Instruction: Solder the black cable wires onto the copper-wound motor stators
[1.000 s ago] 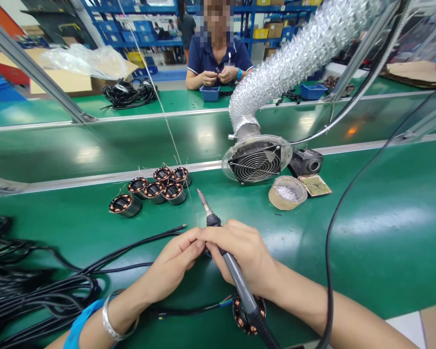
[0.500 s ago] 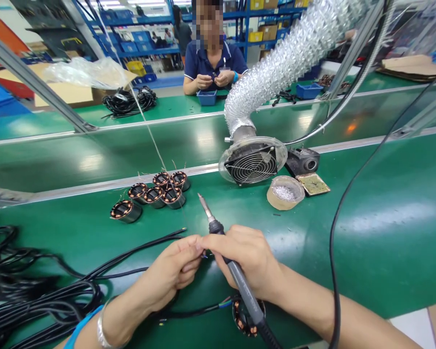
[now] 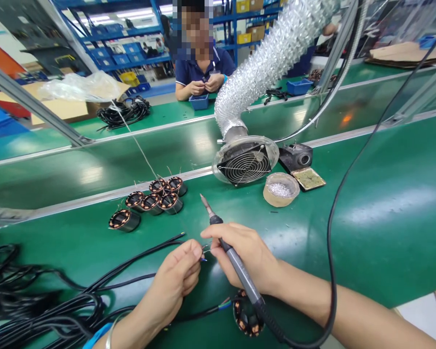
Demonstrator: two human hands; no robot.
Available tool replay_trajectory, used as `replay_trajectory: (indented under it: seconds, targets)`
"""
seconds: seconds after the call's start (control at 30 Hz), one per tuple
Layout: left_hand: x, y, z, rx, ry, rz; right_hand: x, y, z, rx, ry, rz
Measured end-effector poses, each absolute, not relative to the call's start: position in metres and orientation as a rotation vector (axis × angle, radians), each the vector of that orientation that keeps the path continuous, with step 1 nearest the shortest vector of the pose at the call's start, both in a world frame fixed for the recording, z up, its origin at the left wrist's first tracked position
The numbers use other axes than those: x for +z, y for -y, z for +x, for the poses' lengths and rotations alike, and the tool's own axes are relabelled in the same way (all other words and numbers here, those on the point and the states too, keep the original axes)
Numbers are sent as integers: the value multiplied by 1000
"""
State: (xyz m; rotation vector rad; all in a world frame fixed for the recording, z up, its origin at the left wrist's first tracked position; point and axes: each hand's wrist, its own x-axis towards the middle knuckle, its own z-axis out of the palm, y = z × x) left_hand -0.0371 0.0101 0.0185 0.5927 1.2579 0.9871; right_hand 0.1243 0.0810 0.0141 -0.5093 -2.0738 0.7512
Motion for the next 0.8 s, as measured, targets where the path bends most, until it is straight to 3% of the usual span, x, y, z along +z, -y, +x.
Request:
replay_trajectory:
  seconds: [0.23, 0.8]
  targets:
    - [17, -15, -36, 1002, -1306, 668, 20, -86, 130, 643, 2133, -413]
    - [14, -13, -38, 997, -1324, 730, 40, -62, 167, 773, 1866, -678]
